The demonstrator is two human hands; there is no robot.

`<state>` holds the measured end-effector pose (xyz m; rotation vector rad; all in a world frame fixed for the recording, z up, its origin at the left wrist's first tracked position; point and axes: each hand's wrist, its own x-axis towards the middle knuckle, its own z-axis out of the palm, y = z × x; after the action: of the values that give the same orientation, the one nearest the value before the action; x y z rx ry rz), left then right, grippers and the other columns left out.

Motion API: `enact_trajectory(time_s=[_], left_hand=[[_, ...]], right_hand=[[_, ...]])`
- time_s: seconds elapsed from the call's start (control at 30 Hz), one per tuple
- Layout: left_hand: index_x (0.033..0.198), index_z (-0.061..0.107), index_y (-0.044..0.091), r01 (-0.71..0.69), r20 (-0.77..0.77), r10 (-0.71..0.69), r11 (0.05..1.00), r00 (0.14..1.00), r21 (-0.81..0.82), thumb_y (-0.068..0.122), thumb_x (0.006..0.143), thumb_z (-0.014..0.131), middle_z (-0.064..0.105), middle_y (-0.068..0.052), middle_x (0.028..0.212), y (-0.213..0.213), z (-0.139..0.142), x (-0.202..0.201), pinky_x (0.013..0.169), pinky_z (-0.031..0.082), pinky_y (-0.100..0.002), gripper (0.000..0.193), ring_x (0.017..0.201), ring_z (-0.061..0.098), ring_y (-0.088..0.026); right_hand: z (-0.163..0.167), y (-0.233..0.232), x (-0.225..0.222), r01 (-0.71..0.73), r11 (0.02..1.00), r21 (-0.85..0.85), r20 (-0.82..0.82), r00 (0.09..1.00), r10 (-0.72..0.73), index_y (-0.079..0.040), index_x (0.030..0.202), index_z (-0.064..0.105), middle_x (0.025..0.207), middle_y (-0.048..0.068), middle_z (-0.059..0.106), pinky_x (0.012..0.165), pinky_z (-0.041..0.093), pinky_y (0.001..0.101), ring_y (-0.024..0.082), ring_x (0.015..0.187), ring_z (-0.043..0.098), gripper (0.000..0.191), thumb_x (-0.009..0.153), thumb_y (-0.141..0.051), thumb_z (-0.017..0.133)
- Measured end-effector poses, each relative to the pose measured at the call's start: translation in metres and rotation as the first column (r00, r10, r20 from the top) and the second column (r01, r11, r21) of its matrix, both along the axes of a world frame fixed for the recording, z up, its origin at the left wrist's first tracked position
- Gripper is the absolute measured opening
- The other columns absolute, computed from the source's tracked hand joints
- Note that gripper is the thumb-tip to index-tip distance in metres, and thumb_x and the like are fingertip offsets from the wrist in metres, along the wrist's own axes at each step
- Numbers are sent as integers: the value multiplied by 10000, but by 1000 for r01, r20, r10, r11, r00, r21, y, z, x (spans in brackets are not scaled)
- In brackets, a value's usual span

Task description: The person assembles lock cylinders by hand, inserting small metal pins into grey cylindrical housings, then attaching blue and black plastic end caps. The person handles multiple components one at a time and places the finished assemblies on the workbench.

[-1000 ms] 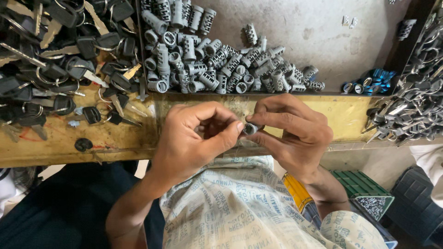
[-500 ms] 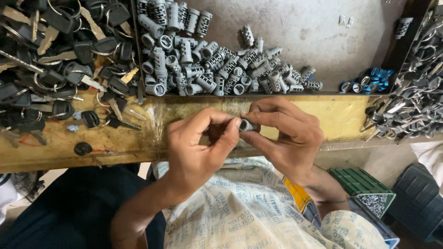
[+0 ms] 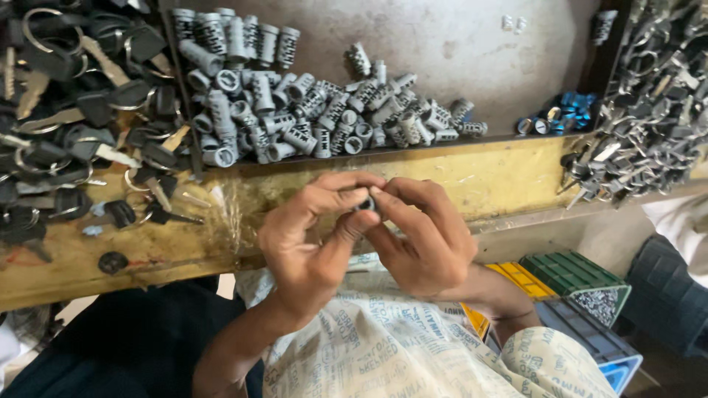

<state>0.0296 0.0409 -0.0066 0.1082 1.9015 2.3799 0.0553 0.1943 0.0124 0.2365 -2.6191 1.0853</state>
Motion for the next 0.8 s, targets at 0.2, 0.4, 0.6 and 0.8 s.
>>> enact_trajectory(time_s=[0.2,0.4,0.6,0.8], left_hand=[[1066,682,-38,-24,221,-4,992,975,121,-106,995,666,759,-133,1011,2,-17,5,852,635,-271,99,953,756,-164],[1063,687,-33,0,189,-13,997,982,72,-119,988,659,753,-117,996,2,-16,11,858,636,-266,118,965,763,-162],[1049,701,-17,24,165,-33,998,986,55,-23,972,732,772,-108,964,8,-20,10,816,660,-270,83,920,779,-153],[1049,708,-3,26,191,-33,999,981,42,16,969,743,781,-104,966,8,-21,14,809,660,-268,89,914,785,-149]], right_hand=[[7,75,-24,94,957,273,136,981,-135,-86,972,742,969,110,780,702,586,265,176,878,754,155,974,69,744],[23,163,-52,48,637,769,59,988,-145,-16,1064,808,1025,162,746,711,534,323,227,868,700,142,931,-50,846],[21,164,-51,-39,720,692,284,933,-222,-41,1078,805,1068,142,722,900,516,392,255,1012,661,70,1037,-97,808],[43,147,-70,-209,659,722,362,926,-104,-12,1016,801,1012,153,713,821,486,411,307,916,599,160,890,-108,820]])
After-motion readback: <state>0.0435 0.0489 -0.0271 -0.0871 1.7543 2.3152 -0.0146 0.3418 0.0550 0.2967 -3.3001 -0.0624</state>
